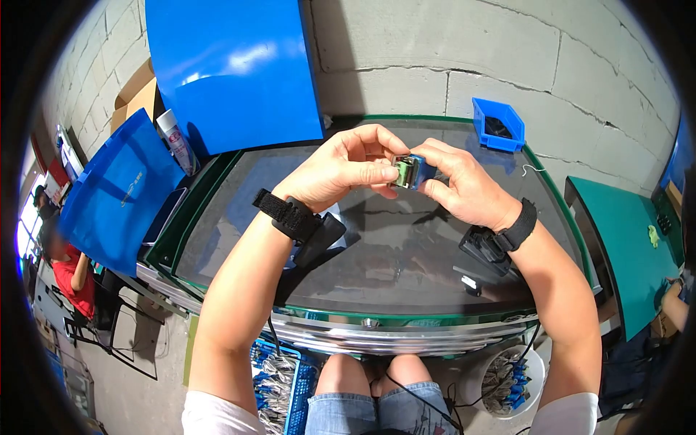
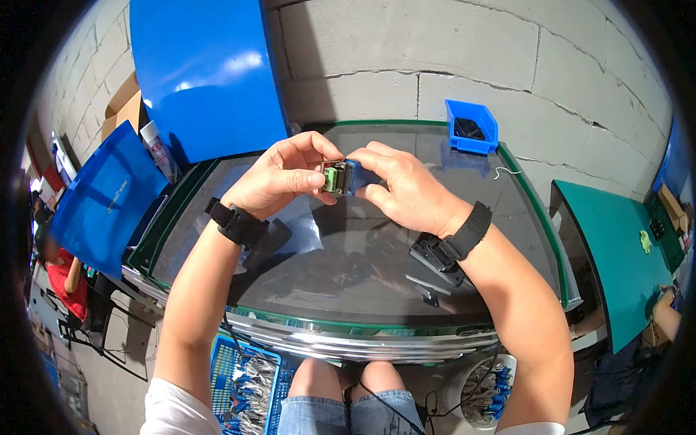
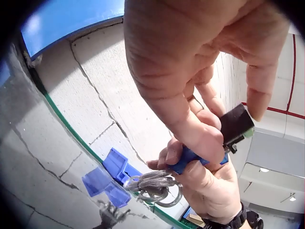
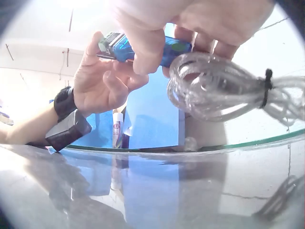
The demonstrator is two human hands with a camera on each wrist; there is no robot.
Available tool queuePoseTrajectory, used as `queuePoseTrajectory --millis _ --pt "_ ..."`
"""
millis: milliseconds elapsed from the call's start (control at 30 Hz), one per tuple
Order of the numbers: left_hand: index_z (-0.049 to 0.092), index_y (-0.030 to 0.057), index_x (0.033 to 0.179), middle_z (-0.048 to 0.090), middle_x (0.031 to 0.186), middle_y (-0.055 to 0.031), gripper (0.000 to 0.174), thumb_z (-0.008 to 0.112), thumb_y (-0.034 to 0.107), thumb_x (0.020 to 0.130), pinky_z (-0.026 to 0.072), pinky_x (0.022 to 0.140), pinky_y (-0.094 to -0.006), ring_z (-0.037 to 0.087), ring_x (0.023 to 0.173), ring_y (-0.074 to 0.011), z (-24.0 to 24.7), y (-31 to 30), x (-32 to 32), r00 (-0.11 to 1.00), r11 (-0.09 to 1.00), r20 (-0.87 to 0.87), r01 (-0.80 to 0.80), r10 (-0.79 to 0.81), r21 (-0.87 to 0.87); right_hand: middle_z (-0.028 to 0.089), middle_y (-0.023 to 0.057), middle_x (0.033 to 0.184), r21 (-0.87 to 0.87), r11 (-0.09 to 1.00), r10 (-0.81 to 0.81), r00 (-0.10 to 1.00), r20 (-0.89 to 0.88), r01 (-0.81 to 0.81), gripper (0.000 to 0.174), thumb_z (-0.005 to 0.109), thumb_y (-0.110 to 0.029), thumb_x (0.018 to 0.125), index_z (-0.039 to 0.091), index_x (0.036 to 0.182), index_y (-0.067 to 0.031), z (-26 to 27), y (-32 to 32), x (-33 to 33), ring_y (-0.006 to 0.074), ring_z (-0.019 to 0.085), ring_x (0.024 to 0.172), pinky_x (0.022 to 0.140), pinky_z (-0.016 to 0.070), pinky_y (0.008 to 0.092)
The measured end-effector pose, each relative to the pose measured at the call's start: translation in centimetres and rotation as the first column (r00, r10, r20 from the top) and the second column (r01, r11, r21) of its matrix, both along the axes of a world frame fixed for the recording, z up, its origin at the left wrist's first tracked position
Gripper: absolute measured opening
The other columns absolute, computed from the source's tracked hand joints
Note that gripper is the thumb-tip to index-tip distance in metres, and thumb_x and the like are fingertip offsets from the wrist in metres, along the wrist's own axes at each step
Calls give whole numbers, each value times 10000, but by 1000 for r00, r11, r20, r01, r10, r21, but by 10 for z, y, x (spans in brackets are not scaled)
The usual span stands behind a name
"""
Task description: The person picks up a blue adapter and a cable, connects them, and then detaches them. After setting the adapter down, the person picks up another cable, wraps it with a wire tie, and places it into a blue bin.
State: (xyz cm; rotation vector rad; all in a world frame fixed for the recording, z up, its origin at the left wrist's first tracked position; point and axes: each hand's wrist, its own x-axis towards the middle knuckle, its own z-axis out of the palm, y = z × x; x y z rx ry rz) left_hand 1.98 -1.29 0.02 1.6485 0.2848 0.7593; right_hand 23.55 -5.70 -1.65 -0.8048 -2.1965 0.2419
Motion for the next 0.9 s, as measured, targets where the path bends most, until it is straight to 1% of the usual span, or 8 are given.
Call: queuePoseTrajectory --millis 100,167,300,400,433,467,667,900 --pt "572 35 999 612 894 -35 314 747 149 764 559 727 -312 619 828 -140 0 1 1 998 998 -8 -60 60 14 554 145 902 12 999 -39 999 -6 39 303 597 -5 770 563 1070 -26 1 0 -1 331 562 850 760 452 385" --pt "572 36 994 608 889 -32 304 744 142 767 555 735 -311 618 825 -139 -2 4 0 996 996 -32 -86 86 10 549 145 893 37 996 -83 994 71 80 298 621 -60 796 562 1087 -35 0 1 0 338 558 838 756 451 394" --pt "574 3 971 597 874 -45 313 758 131 752 536 762 -289 611 809 -139 -4 11 0 976 980 -94 -198 198 4 561 154 913 52 995 -93 993 67 89 298 638 -106 807 557 1084 -31 -7 7 1 351 564 848 755 454 402" --pt "573 -3 968 596 865 -45 313 759 120 749 533 768 -286 610 795 -138 -3 9 0 961 967 -115 -254 251 -16 571 142 938 55 995 -88 995 37 86 291 624 -83 815 554 1086 -3 -9 9 0 302 566 837 760 454 360" --pt "573 -5 967 597 859 -44 311 759 114 748 531 770 -286 610 786 -138 -3 8 1 954 960 -127 -278 273 -22 578 154 942 71 993 -100 993 58 96 296 637 -108 809 555 1074 -7 -9 10 1 332 571 851 751 459 386" --pt "573 -5 967 597 859 -44 311 759 114 748 531 770 -286 610 786 -138 -4 7 1 954 961 -128 -277 272 -23 584 165 946 89 990 -113 990 79 106 302 649 -133 802 555 1063 -12 -9 11 2 362 577 864 742 463 411" --pt "579 -7 963 600 842 -45 292 752 100 755 531 754 -280 608 774 -133 -8 12 0 967 978 -150 -209 207 3 592 154 922 52 991 -132 985 115 127 307 657 -165 796 570 1057 -29 -7 8 2 364 580 853 728 466 418" --pt "588 -3 951 621 843 -53 226 716 96 794 530 741 -273 614 768 -133 -5 10 -1 936 949 -159 -314 314 27 603 136 933 88 975 -212 969 128 202 278 648 -184 804 584 1033 -41 -5 6 -4 361 586 862 728 470 428"
